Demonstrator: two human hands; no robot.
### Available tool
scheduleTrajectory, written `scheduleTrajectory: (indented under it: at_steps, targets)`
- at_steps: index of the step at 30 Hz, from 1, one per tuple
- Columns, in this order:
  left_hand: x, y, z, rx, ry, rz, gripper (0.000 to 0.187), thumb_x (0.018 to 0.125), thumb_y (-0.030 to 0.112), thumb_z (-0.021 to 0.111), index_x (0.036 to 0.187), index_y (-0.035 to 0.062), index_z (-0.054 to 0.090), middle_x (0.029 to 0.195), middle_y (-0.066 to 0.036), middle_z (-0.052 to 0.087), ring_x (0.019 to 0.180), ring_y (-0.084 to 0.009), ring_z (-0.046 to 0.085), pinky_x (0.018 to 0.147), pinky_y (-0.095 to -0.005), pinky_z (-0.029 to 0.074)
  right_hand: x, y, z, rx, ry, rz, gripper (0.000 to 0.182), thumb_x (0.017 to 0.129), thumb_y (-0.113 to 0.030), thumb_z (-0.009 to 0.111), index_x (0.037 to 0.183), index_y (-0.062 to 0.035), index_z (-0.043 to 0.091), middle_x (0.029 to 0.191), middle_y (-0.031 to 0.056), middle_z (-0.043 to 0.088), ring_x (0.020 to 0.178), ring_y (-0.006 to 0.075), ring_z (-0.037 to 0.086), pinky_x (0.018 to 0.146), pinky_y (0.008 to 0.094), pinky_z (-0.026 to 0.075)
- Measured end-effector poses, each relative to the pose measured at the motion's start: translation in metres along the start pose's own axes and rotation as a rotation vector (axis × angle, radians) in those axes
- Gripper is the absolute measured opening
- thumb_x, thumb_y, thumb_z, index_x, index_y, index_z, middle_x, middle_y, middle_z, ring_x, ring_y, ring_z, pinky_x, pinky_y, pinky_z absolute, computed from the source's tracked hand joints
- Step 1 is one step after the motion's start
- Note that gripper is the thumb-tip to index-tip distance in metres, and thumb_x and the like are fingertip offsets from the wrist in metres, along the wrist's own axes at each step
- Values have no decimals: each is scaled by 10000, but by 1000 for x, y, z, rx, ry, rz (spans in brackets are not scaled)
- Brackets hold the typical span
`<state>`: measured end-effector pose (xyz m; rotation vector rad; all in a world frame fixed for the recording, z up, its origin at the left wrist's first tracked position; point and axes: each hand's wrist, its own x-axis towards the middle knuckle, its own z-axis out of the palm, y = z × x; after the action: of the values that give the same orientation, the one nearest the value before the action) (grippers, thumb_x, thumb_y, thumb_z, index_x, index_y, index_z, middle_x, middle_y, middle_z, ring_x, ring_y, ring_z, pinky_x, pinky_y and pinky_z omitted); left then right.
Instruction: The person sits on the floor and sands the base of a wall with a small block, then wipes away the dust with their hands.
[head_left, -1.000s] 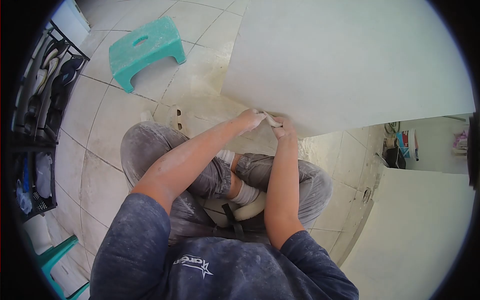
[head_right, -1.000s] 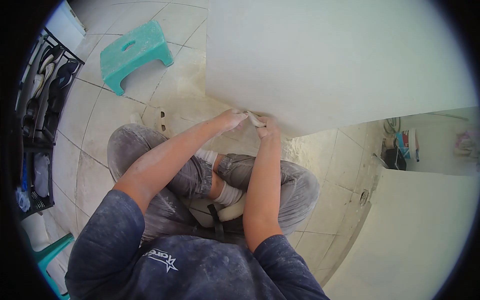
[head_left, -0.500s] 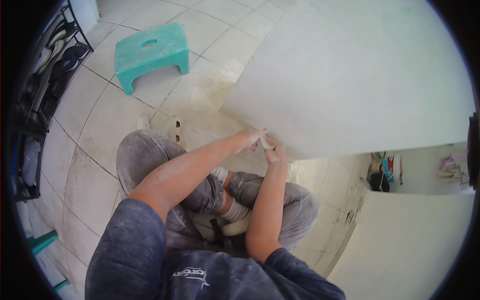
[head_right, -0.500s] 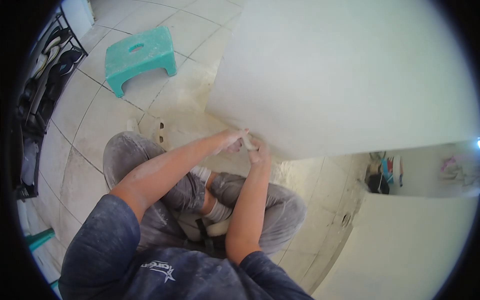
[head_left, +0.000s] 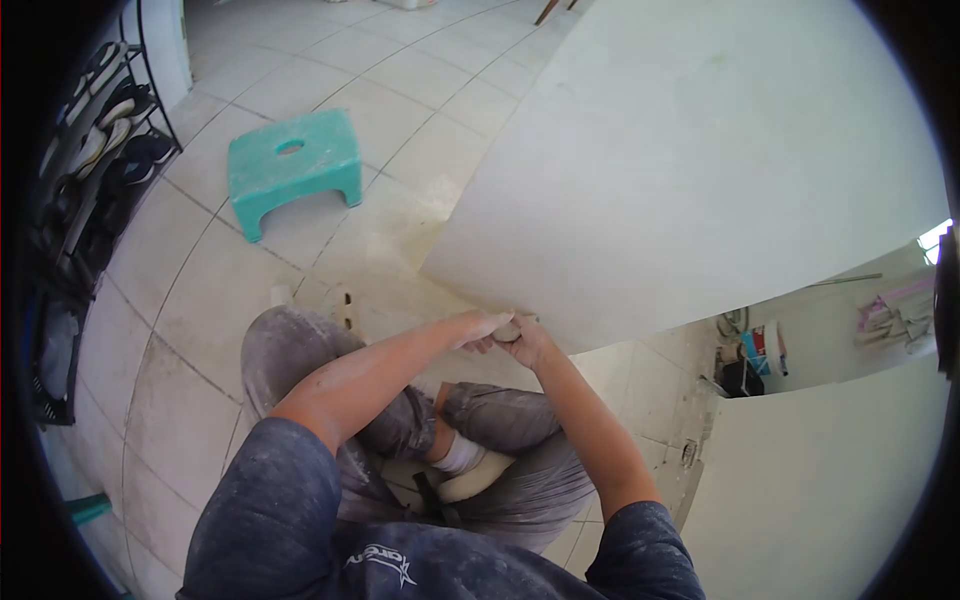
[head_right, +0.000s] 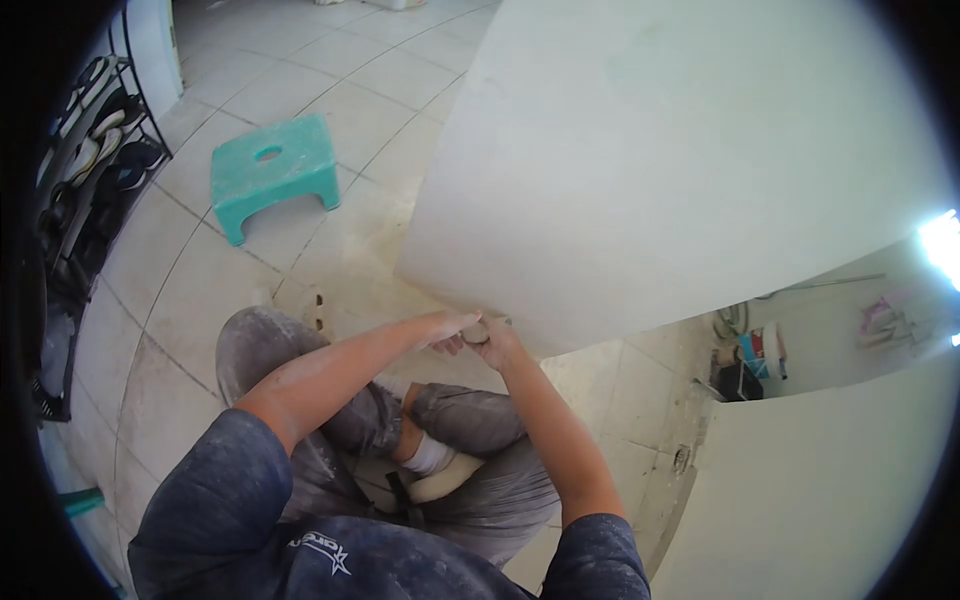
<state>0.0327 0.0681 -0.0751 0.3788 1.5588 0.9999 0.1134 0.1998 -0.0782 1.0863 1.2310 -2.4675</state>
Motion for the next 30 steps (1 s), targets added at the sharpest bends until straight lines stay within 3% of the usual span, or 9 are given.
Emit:
scheduleTrajectory:
  at_steps: [3, 6, 9, 13, 15, 18, 25, 28, 30]
  targets:
    - [-7, -3, 8, -71, -5, 122, 708, 823, 562, 399, 1100, -84, 487, 986, -197, 572, 700, -254, 604, 609, -351, 458, 3, 7, -29, 166, -44, -27, 275, 863, -59, 408, 1109, 64, 397, 1070, 164, 495, 983, 274, 522, 871, 369, 462]
    - [-3, -2, 4, 24, 209, 103, 653, 820, 531, 427, 1071, -70, 483, 857, -169, 575, 634, -243, 583, 545, -349, 446, 27, 1, -28, 261, -7, -46, 324, 841, -3, 388, 1147, 96, 352, 1075, 190, 479, 995, 297, 513, 869, 384, 465]
    - [16, -14, -7, -17, 236, 148, 576, 821, 481, 464, 1001, -64, 495, 763, -134, 560, 596, -214, 563, 479, -323, 424, 33, 8, -36, 362, -13, -30, 326, 819, 60, 354, 1124, 166, 306, 1100, 239, 435, 1007, 328, 498, 882, 395, 464]
    - [14, -12, -8, -73, 310, 147, 517, 822, 463, 470, 906, -44, 530, 691, -106, 543, 565, -204, 559, 478, -318, 423, 32, 6, -30, 474, -6, -123, 341, 797, 107, 339, 1124, 189, 287, 1101, 249, 423, 1009, 332, 494, 887, 379, 462]
    - [9, -11, -4, -55, 307, 127, 502, 823, 460, 471, 861, -36, 536, 684, -102, 540, 555, -203, 556, 480, -319, 423, 26, -5, -24, 506, -7, -72, 335, 802, 100, 347, 1122, 185, 298, 1087, 244, 436, 998, 320, 503, 883, 366, 465]
    - [10, -11, -2, -3, 166, 71, 568, 861, 452, 425, 1128, -48, 459, 962, -187, 561, 755, -241, 598, 648, -341, 468, 30, -1, -32, 418, 44, 5, 323, 813, 88, 366, 1118, 182, 317, 1075, 236, 452, 991, 301, 512, 881, 348, 465]
    - [-10, 1, -4, 43, 186, 70, 546, 859, 446, 437, 1127, -29, 466, 977, -164, 558, 752, -225, 590, 644, -328, 464, 31, 4, -31, 458, -168, 10, 326, 825, 45, 393, 1128, 156, 346, 1089, 216, 460, 1009, 284, 505, 872, 359, 450]
    - [-10, 2, 0, -24, 184, 112, 536, 856, 436, 445, 1136, -21, 459, 973, -155, 552, 753, -213, 583, 650, -327, 459, 33, 11, -29, 223, -97, -76, 335, 827, 45, 391, 1143, 152, 350, 1092, 219, 466, 1021, 279, 503, 875, 363, 447]
    - [-1, -2, 0, -37, 137, 141, 528, 854, 427, 453, 1136, -20, 457, 960, -149, 552, 753, -203, 579, 652, -322, 457, 29, 13, -23, 245, -11, -14, 338, 821, 54, 385, 1147, 139, 359, 1102, 218, 465, 1029, 282, 499, 880, 366, 446]
